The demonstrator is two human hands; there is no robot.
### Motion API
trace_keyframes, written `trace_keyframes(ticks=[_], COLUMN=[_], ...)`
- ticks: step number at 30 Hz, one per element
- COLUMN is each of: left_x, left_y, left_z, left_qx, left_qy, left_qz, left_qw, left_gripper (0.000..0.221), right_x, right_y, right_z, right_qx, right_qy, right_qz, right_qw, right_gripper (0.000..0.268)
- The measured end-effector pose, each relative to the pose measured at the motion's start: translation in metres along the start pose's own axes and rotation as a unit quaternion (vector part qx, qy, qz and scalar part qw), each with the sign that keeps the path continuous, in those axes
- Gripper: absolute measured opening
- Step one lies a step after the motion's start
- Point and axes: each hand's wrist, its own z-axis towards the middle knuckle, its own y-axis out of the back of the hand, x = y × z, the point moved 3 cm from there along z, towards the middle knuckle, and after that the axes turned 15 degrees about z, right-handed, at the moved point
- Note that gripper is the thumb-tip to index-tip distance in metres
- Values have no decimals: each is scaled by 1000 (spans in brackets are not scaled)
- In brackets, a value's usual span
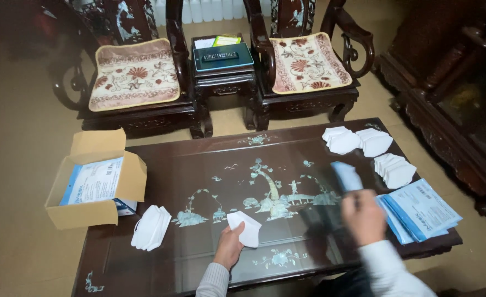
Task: Manually packaging individual face masks into blue plastic sleeves on a table.
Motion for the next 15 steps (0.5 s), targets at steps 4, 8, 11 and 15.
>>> trace_keyframes(ticks=[4, 8, 11, 15], left_x=[-7, 1, -9, -22], left_y=[-5, -2, -5, -9], left_z=[-8, 3, -14, -21], left_qx=[-25, -35, -43, -22], left_qy=[15, 4, 18, 26], left_qz=[4, -11, -5, 16], left_qw=[1000, 999, 999, 999], left_gripper=[41, 39, 43, 45], right_x=[75, 92, 79, 71], right_y=[-77, -112, -126, -118], right_z=[-43, -72, -84, -70], right_qx=[255, 229, 187, 155], right_qy=[-138, -13, 119, 113], right_qz=[67, 111, 115, 146], right_qw=[955, 967, 968, 971], right_gripper=[27, 39, 37, 43])
